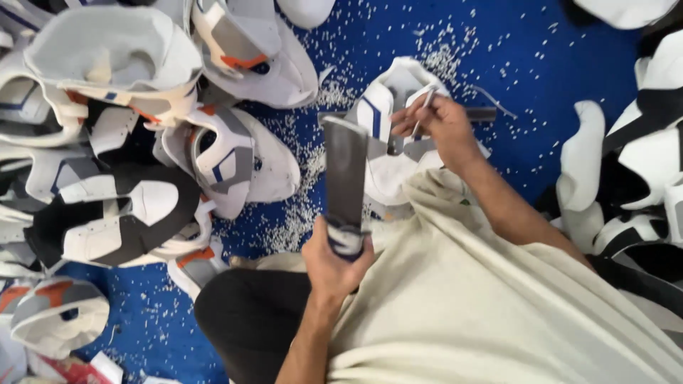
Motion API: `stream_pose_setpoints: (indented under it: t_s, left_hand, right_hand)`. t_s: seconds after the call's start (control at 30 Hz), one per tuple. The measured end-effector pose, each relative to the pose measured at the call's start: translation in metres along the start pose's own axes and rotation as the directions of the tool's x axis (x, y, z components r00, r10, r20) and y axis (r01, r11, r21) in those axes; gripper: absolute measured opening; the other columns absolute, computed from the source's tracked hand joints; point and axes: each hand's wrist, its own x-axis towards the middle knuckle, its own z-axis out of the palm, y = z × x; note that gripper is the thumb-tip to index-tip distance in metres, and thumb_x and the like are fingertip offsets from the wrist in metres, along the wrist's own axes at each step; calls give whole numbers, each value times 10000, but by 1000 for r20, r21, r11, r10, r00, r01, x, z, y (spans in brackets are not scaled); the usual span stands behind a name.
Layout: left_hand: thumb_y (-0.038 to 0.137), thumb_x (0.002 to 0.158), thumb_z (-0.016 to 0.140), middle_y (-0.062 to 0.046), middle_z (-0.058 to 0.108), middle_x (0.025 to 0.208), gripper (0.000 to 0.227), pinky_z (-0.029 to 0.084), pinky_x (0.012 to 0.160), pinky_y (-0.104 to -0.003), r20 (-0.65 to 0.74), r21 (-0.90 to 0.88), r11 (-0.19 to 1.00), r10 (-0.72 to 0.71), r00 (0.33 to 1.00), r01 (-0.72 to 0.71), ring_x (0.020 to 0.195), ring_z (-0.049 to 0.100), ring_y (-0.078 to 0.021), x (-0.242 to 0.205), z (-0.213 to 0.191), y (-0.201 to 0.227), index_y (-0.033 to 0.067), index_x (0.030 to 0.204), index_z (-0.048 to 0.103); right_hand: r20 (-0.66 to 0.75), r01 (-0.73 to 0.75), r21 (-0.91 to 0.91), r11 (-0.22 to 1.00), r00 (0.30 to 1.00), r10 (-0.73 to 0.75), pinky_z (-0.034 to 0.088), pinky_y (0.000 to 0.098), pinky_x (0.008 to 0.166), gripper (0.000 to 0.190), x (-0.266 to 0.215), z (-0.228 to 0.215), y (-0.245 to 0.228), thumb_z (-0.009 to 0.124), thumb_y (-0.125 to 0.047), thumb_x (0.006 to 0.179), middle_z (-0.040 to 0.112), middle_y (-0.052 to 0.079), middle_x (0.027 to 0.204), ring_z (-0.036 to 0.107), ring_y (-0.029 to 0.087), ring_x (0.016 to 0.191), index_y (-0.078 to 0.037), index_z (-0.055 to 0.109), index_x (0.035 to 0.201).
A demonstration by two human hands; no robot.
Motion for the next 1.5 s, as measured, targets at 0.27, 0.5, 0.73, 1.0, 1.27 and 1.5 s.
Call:
stream_pose_setpoints:
  t_s: [0.27,0.5,0.73,1.0,1.27,1.5]
  left_hand:
    - [205,687,861,-30,580,703,430,497,556,-284,-113,-226,956,163,980,-185,552,566,-159,-20,-30,56,53,924,537]
    - [118,705,806,-70,680,807,334,558,679,-305,84,-230,952,225,971,-201,677,689,-222,5,32,-31,62,946,581]
    - [169,704,855,-108,687,774,383,562,631,-318,-26,-23,999,23,999,-24,683,733,-232,7,10,19,32,946,590]
    - [186,635,874,-166,655,722,479,530,595,-385,117,117,991,43,992,-57,645,669,-326,23,32,-23,-8,946,565]
    - [198,690,830,-120,702,771,406,582,661,-336,-27,-104,987,119,993,-121,656,719,-224,18,8,29,10,968,603]
    - [258,618,951,-160,682,737,517,527,624,-400,161,324,940,54,985,-105,669,673,-341,35,52,-48,11,921,613]
  right_hand:
    - [234,-63,-165,984,967,101,599,348,999,152,8,-4,25,457,-19,1066,714,160,1218,722,245,1138,16,605,1079]
    - [331,389,-617,685,917,-223,592,323,895,289,-23,19,-14,520,96,966,756,121,1122,747,204,1035,12,685,1188]
    - [15,5,-231,973,1000,-2,599,355,850,93,13,-27,61,564,24,1088,682,178,1043,708,234,930,15,651,1120]
    - [248,397,-505,767,917,-311,586,316,882,257,-10,17,2,438,51,1027,739,138,1149,735,226,1053,53,658,1159]
    - [-17,67,-285,956,997,-75,584,356,838,137,25,-7,18,528,-21,1074,761,109,1015,734,213,941,7,660,1044]
    - [258,447,-793,414,862,-437,593,388,855,382,3,-2,23,530,55,911,735,219,1123,724,318,1006,33,721,1241]
